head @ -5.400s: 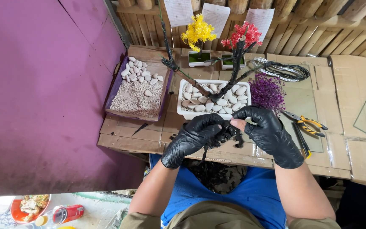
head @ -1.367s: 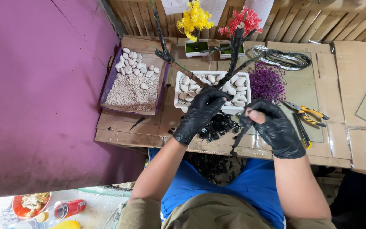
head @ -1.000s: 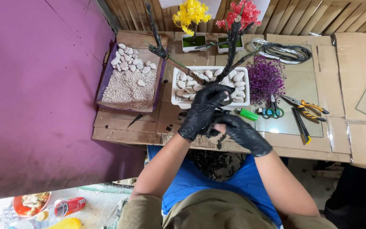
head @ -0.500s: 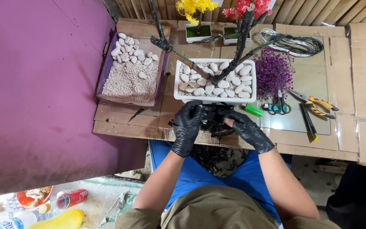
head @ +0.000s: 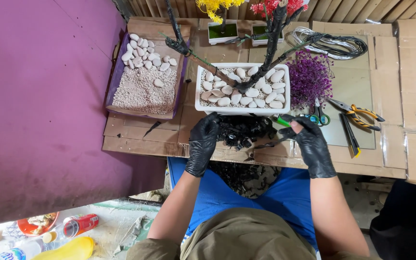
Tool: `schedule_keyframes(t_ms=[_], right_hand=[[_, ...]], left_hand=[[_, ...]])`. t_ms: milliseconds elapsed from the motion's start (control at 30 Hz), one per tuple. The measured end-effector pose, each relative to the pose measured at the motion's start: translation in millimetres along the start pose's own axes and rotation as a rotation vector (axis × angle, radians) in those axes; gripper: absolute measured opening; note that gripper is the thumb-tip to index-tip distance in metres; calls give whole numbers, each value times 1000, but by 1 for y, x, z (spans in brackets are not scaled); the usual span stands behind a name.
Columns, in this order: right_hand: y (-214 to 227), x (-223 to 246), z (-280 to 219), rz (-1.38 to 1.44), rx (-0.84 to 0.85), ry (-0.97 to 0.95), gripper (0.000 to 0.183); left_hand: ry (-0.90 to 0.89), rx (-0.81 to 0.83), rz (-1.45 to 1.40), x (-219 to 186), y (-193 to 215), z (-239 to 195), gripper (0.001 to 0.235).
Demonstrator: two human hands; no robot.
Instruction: The person wraps black tape around the stems of artificial plants to secure them. They use a green utility knife to cut the tape and pliers to trim the stems. The person handles the plants and tools with gloved hands, working over a cardboard surface.
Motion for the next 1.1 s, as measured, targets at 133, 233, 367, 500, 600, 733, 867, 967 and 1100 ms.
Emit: schedule_keyframes(t_ms=[133, 233, 367, 500, 600, 733, 867, 967, 1100], right_hand=[[8, 12, -3, 33, -29, 7, 5], [-3, 29, -15, -8, 14, -4, 8], [-6, 37, -25, -100, 90, -21, 12], [-27, 54, -40, -131, 164, -14, 15], [-42, 56, -47, -50, 209, 15, 15], [-40, 64, -37, 349, 394, 52, 13], [-27, 60, -10, 602, 456, 12, 12], [-25, 67, -1, 655, 469, 4, 11], [-12, 61, 15, 665, 441, 40, 11]], left_hand=[[-93, -90, 74, -9, 1, -5, 21], [-150, -130, 124, -35, -4, -15, 16], [-325, 28, -111, -64, -14, -30, 16], [-332, 153, -247, -68, -34, -39, 20], [-368, 246, -350, -95, -43, -44, 22], [-226, 380, -386, -103, -53, -53, 21], [144, 573, -658, -120, -35, -60, 19], [-29, 593, -421, -133, -28, -64, 18], [89, 617, -643, -99, -48, -63, 14]])
Point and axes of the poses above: each hand's wrist, its own z-axis towards the middle knuckle, its own y-axis out of the back of the hand, x = y × z, the point moved 1 cm from there along z, towards the middle knuckle, and after that the axes turned 6 degrees about z, right-handed, at the moved point
